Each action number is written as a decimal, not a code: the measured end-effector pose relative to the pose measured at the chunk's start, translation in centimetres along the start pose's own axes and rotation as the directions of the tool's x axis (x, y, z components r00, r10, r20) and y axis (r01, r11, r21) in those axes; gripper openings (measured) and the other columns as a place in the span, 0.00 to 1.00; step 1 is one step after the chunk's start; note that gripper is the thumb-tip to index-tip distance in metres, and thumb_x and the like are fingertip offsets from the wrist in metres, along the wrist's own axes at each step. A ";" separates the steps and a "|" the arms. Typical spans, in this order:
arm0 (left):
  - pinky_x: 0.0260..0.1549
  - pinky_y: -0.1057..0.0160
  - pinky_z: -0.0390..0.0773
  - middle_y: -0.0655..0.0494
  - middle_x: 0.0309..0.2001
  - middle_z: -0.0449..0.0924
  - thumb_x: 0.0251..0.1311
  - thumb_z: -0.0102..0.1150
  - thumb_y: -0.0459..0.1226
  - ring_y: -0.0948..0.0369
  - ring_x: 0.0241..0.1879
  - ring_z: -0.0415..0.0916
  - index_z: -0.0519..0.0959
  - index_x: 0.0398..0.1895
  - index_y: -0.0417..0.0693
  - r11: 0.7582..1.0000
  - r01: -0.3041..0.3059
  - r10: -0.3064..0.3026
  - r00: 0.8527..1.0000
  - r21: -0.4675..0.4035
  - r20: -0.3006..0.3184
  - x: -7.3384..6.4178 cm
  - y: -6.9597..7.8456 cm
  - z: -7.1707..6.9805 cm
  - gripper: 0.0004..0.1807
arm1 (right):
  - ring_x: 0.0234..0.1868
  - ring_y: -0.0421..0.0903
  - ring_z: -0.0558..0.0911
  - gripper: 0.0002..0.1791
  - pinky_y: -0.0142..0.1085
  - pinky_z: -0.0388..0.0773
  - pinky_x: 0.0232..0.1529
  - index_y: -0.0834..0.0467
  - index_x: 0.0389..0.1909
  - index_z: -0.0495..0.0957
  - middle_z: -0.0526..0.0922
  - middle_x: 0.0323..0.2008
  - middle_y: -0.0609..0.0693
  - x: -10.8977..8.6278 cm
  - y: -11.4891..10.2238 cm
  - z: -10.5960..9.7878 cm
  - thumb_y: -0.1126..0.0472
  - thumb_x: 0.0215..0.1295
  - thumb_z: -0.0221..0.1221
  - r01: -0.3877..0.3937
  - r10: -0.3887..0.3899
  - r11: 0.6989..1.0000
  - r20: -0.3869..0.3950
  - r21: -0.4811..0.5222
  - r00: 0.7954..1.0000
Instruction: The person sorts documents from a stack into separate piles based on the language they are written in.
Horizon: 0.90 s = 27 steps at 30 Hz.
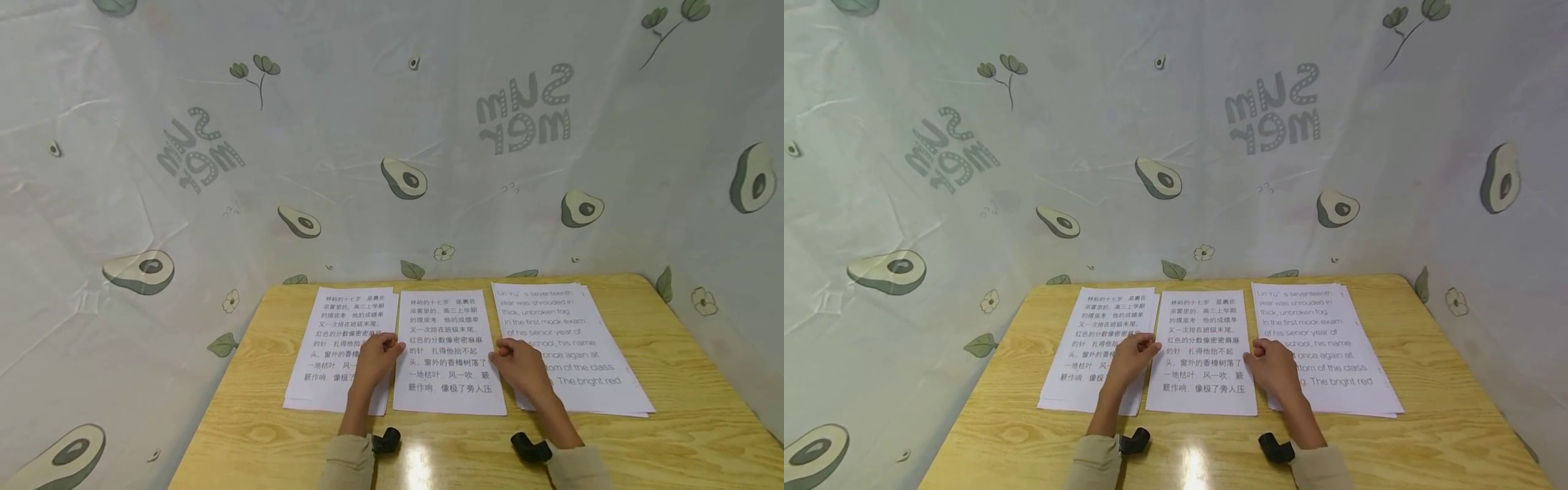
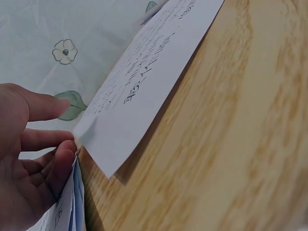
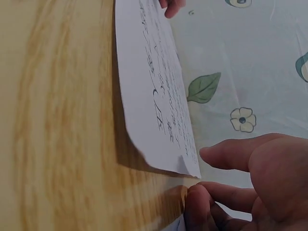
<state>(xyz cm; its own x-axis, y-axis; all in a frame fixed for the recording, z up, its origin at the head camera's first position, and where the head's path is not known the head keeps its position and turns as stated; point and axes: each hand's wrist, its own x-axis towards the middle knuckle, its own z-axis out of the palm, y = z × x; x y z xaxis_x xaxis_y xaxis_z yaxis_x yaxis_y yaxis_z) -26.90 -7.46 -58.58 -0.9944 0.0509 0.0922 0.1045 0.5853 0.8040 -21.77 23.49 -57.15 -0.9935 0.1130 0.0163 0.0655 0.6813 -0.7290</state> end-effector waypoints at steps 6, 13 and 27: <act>0.41 0.61 0.73 0.53 0.40 0.81 0.68 0.70 0.42 0.60 0.39 0.72 0.87 0.60 0.39 0.998 0.002 -0.002 1.000 0.062 -0.003 0.2 0.2 0.4 0.22 | 0.41 0.49 0.81 0.27 0.37 0.71 0.35 0.69 0.63 0.82 0.87 0.47 0.59 0.1 -0.4 0.4 0.57 0.70 0.64 0.015 -0.015 0.999 0.004 -0.032 1.000; 0.41 0.60 0.75 0.52 0.41 0.82 0.68 0.70 0.41 0.59 0.40 0.74 0.86 0.59 0.38 0.999 -0.008 0.008 1.000 0.036 -0.006 -0.1 0.5 0.4 0.21 | 0.49 0.55 0.85 0.26 0.45 0.79 0.45 0.69 0.63 0.82 0.87 0.49 0.60 -0.1 -0.5 0.5 0.57 0.70 0.64 0.018 -0.018 1.000 0.005 -0.019 1.000; 0.40 0.64 0.82 0.52 0.46 0.87 0.67 0.71 0.35 0.61 0.41 0.81 0.85 0.61 0.43 0.995 -0.080 0.081 0.997 -0.064 0.003 -0.4 1.6 0.5 0.20 | 0.51 0.57 0.90 0.23 0.41 0.85 0.47 0.69 0.65 0.80 0.88 0.50 0.62 -0.4 -0.8 0.6 0.66 0.71 0.61 0.040 -0.037 0.994 -0.027 0.098 0.999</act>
<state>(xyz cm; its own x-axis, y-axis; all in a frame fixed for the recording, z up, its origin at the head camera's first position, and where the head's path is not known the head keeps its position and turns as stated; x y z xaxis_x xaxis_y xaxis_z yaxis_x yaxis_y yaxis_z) -26.34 -6.17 -57.60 -0.9828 0.1001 0.1550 0.1845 0.5260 0.8302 -21.48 22.46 -57.03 -0.9923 0.1072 0.0623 0.0164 0.6113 -0.7912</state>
